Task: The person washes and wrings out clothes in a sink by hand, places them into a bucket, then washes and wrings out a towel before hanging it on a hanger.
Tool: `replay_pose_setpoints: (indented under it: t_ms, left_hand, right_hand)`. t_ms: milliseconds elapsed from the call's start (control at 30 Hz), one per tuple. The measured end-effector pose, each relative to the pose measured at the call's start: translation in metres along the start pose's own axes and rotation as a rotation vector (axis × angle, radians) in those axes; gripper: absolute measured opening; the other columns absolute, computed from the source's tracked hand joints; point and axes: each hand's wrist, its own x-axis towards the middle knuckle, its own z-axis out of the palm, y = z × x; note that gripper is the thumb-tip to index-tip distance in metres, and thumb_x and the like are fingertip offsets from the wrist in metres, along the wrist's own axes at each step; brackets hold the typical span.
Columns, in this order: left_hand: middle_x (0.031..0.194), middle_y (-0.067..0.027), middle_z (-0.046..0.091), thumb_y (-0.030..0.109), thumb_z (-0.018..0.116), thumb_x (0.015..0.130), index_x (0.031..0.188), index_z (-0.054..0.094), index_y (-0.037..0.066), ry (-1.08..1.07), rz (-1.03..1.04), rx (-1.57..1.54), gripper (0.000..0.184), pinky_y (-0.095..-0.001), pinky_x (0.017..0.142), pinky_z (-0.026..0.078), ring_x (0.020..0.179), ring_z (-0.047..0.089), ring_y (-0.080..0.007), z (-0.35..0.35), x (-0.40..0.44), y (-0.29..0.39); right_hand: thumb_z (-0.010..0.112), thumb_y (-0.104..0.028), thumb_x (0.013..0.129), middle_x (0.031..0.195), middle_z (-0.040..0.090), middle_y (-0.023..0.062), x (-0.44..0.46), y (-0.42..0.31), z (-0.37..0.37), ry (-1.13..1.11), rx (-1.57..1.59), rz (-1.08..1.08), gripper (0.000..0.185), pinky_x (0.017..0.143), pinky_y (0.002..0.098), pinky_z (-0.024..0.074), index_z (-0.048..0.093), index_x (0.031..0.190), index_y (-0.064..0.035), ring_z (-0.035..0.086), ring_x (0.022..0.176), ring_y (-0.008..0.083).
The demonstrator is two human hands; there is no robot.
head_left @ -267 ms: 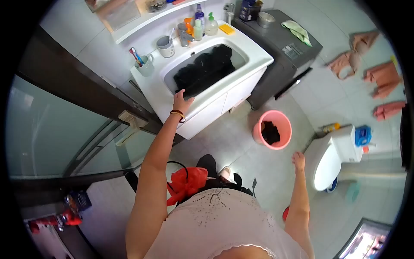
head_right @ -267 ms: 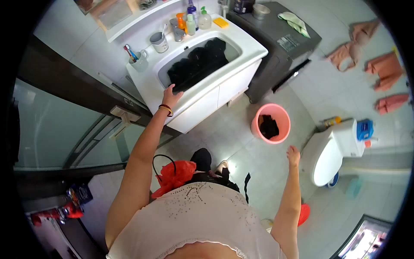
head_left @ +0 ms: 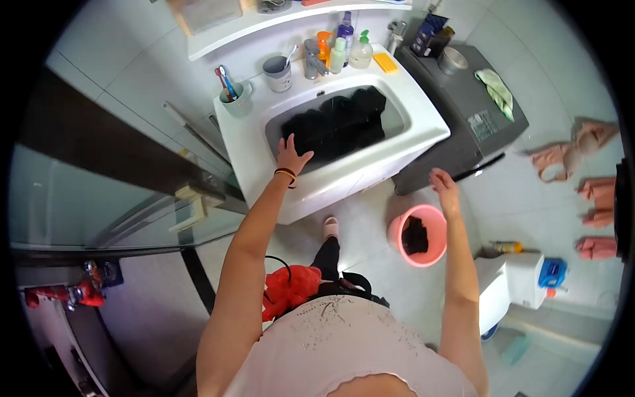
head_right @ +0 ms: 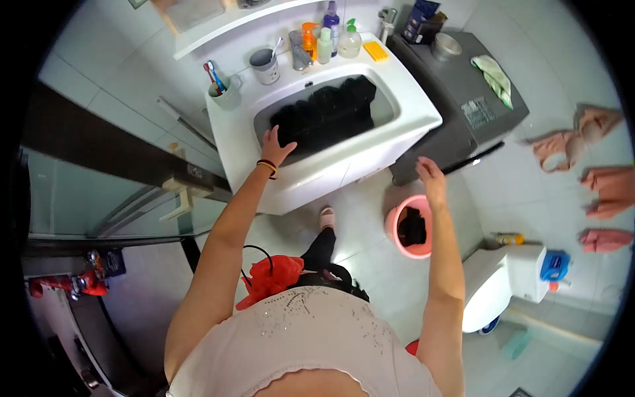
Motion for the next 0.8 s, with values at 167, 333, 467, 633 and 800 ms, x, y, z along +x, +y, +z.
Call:
replay_pose_setpoints:
  t_ms: [167, 333, 467, 633, 800]
  left_hand:
    - [0.144, -0.0173, 0.001, 0.047, 0.072, 0.063, 0.139, 0.007, 0.025, -0.23, -0.339, 0.072, 0.102, -0.0543, 0.098, 0.03, 0.128, 0.012, -0.0455, 0.075, -0.038, 0.003]
    - [0.145, -0.0154, -0.002, 0.046, 0.075, 0.06, 0.139, 0.003, 0.03, -0.403, -0.574, 0.039, 0.107, -0.0562, 0.097, 0.03, 0.129, 0.01, -0.0433, 0.138, -0.056, 0.015]
    - [0.145, -0.0153, 0.001, 0.043, 0.074, 0.062, 0.139, 0.003, 0.029, -0.323, -0.542, 0.066, 0.106, -0.0525, 0.099, 0.03, 0.13, 0.01, -0.0405, 0.159, -0.035, 0.007]
    - [0.143, -0.0148, 0.01, 0.039, 0.071, 0.068, 0.139, 0.008, 0.023, -0.482, -0.729, 0.091, 0.096, -0.0468, 0.1, 0.031, 0.129, 0.016, -0.0377, 0.168, -0.019, 0.046]
    - [0.129, -0.0208, 0.038, 0.033, 0.063, 0.076, 0.127, 0.035, 0.009, -0.414, -0.731, 0.064, 0.063, -0.0427, 0.095, 0.037, 0.122, 0.033, -0.0343, 0.212, -0.005, 0.034]
  right_hand:
    - [0.057, -0.013, 0.083, 0.098, 0.057, 0.0035, 0.047, 0.002, 0.06, -0.221, -0.025, 0.162, 0.035, 0.076, 0.0234, 0.0417, 0.052, 0.116, -0.0033, 0.05, 0.085, 0.0113]
    - [0.066, -0.031, 0.075, 0.121, 0.047, 0.0145, 0.093, 0.072, 0.081, -0.348, -0.221, 0.223, 0.067, 0.088, 0.0289, 0.0376, 0.037, 0.129, -0.0042, 0.047, 0.105, 0.021]
    - [0.067, -0.04, 0.072, 0.134, 0.032, 0.0196, 0.132, 0.081, 0.098, -0.373, -0.281, 0.28, 0.083, 0.1, 0.0345, 0.0272, 0.025, 0.135, -0.0065, 0.03, 0.125, 0.0288]
    - [0.061, -0.056, 0.071, 0.145, 0.011, 0.0129, 0.145, 0.073, 0.123, -0.558, -0.322, 0.668, 0.093, 0.102, 0.0451, 0.0212, 0.013, 0.14, -0.0182, 0.013, 0.132, 0.0304]
    - [0.061, -0.041, 0.078, 0.136, 0.033, 0.0058, 0.158, 0.119, 0.143, -0.711, 0.327, 1.129, 0.085, 0.102, 0.0314, 0.0263, 0.01, 0.14, -0.0129, 0.035, 0.123, 0.0204]
